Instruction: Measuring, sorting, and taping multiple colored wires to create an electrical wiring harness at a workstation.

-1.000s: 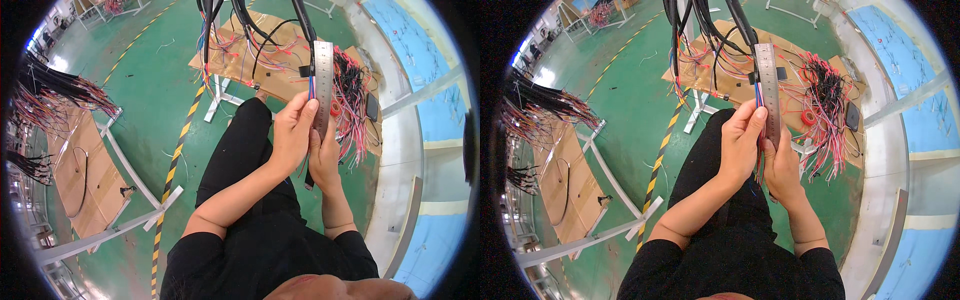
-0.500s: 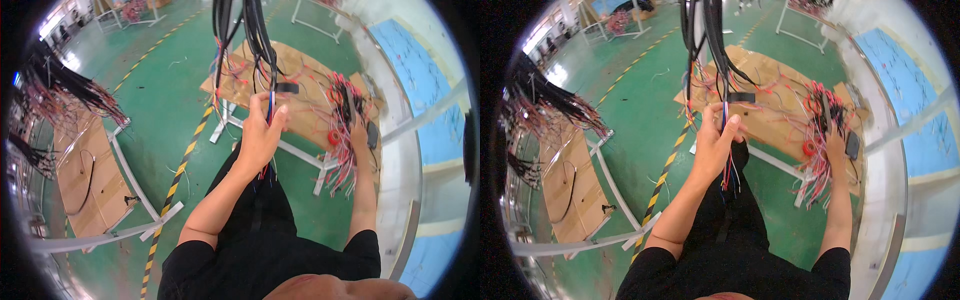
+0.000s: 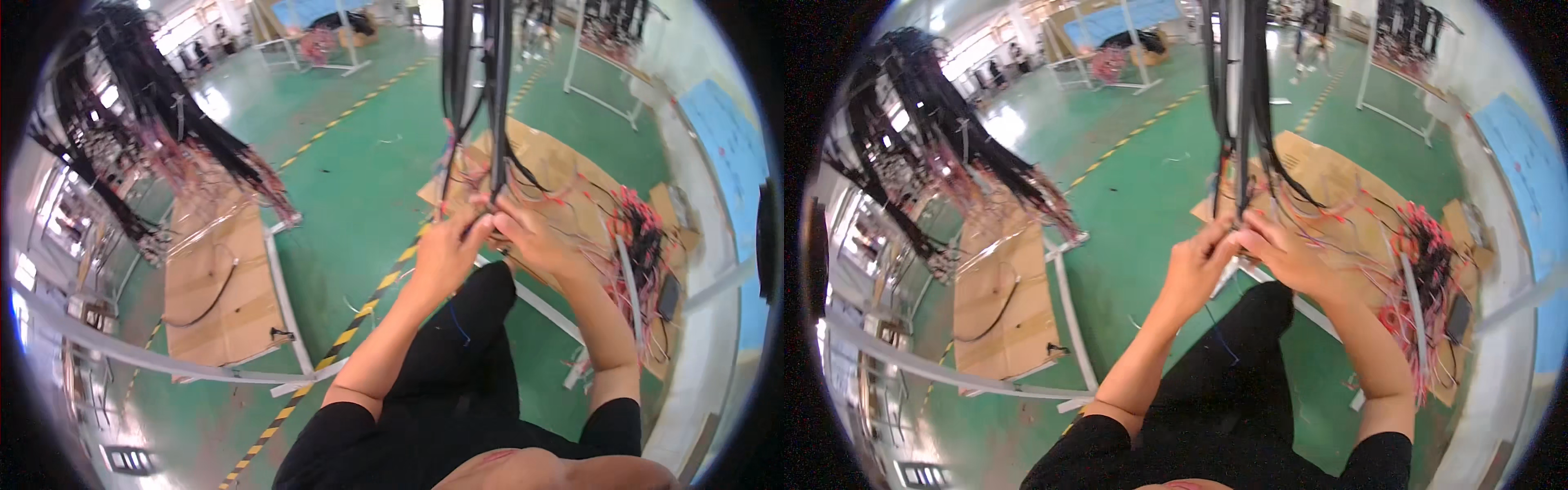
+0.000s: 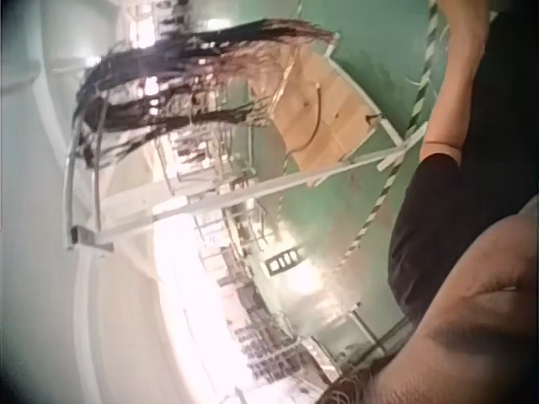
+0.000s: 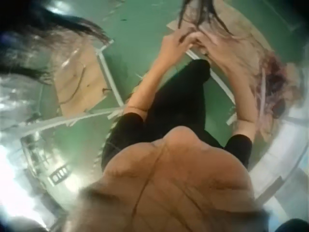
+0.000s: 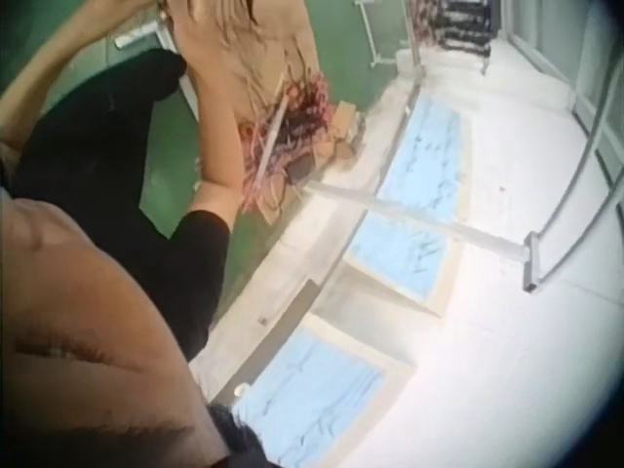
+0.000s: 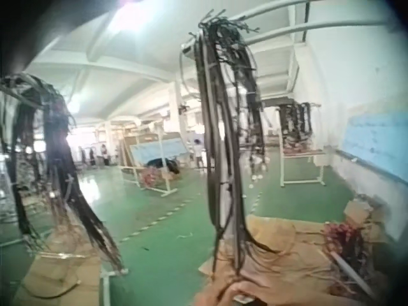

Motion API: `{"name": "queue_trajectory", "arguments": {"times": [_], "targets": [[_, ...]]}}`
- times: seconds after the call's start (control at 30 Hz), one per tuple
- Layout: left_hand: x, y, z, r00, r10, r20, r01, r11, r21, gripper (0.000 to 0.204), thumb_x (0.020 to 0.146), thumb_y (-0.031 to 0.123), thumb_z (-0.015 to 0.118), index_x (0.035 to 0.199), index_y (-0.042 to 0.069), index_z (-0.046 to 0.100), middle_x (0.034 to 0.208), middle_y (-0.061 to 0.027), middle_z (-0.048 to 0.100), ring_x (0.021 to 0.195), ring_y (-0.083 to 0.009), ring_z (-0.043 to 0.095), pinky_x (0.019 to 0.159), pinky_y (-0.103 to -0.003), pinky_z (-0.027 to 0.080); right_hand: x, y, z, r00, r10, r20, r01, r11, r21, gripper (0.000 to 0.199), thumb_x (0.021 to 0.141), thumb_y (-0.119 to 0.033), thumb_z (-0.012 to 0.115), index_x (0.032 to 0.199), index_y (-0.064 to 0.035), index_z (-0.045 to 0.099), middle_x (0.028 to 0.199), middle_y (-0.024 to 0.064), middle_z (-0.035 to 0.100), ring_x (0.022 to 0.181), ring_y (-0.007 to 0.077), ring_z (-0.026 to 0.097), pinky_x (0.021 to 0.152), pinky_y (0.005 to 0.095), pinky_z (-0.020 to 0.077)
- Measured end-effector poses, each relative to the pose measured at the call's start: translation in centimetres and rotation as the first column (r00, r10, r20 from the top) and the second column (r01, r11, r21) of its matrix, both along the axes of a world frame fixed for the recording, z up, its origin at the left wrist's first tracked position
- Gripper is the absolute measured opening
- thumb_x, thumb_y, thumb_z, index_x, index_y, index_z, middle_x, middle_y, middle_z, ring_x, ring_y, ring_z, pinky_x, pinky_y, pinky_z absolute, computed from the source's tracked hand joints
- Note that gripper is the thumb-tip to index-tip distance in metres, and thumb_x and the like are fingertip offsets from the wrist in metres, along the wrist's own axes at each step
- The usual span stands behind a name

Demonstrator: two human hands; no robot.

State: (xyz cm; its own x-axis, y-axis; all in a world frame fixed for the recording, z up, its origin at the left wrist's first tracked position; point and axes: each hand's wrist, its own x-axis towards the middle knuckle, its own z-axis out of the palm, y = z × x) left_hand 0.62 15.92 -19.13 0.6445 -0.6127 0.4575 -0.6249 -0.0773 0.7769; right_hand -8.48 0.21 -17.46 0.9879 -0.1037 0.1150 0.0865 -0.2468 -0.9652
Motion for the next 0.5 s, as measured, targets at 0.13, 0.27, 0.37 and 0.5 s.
{"name": "queue_trajectory", "arguments": {"times": [0.13, 0.27, 0.37, 0.5], "targets": [[0.5, 1.2, 0.7, 0.937, 0.114, 0.329, -0.109, 0.993, -0.034, 0.023, 0.089, 0.023, 0.064, 0.082, 0.003, 0.056, 0.068, -0.0144, 0.058, 0.057, -0.0335, 0.058, 0.051, -0.04, 0.044, -0.3, 2.3, 1.8, 0.997, 0.048, -0.053, -0.059, 0.971, -0.233, 0.028, 0.1, -0.022, 0.046, 0.117, -0.0009, 0.054, 0.1, 0.0047, 0.052, 0.088, 0.0115, 0.054, 0.076, 0.0267, 0.0492], [1.5, 0.8, 0.1, 0.851, 0.171, 0.496, -0.143, 0.985, -0.094, 0.025, 0.09, 0.023, 0.062, 0.075, 0.006, 0.051, 0.058, -0.01, 0.053, 0.053, -0.0305, 0.057, 0.045, -0.04, 0.041, 0.1, 2.1, 0.7, 0.997, -0.065, 0.037, 0.073, 0.966, -0.25, 0.023, 0.098, -0.019, 0.049, 0.107, 0.0009, 0.057, 0.097, 0.0051, 0.052, 0.08, 0.0124, 0.054, 0.069, 0.0255, 0.0474], [2.0, 0.4, -0.6, 0.835, 0.19, 0.517, -0.108, 0.977, -0.184, 0.025, 0.089, 0.022, 0.064, 0.075, 0.005, 0.051, 0.056, -0.0112, 0.052, 0.051, -0.0305, 0.057, 0.043, -0.04, 0.041, 0.4, 2.5, 0.7, 0.994, -0.105, 0.02, 0.107, 0.973, -0.205, 0.024, 0.097, -0.019, 0.053, 0.107, 0.0019, 0.058, 0.099, 0.0075, 0.055, 0.079, 0.0164, 0.056, 0.07, 0.0277, 0.0473], [2.6, 0.7, -1.2, 0.863, 0.138, 0.486, -0.067, 0.985, -0.161, 0.025, 0.089, 0.02, 0.064, 0.075, 0.005, 0.05, 0.055, -0.0117, 0.052, 0.049, -0.0299, 0.056, 0.042, -0.039, 0.04, -0.1, 5.4, 0.4, 0.926, -0.274, 0.259, 0.359, 0.85, -0.386, 0.016, 0.091, -0.011, 0.056, 0.099, 0.0012, 0.062, 0.095, 0.0113, 0.059, 0.08, 0.0247, 0.058, 0.068, 0.0335, 0.0476]]}}
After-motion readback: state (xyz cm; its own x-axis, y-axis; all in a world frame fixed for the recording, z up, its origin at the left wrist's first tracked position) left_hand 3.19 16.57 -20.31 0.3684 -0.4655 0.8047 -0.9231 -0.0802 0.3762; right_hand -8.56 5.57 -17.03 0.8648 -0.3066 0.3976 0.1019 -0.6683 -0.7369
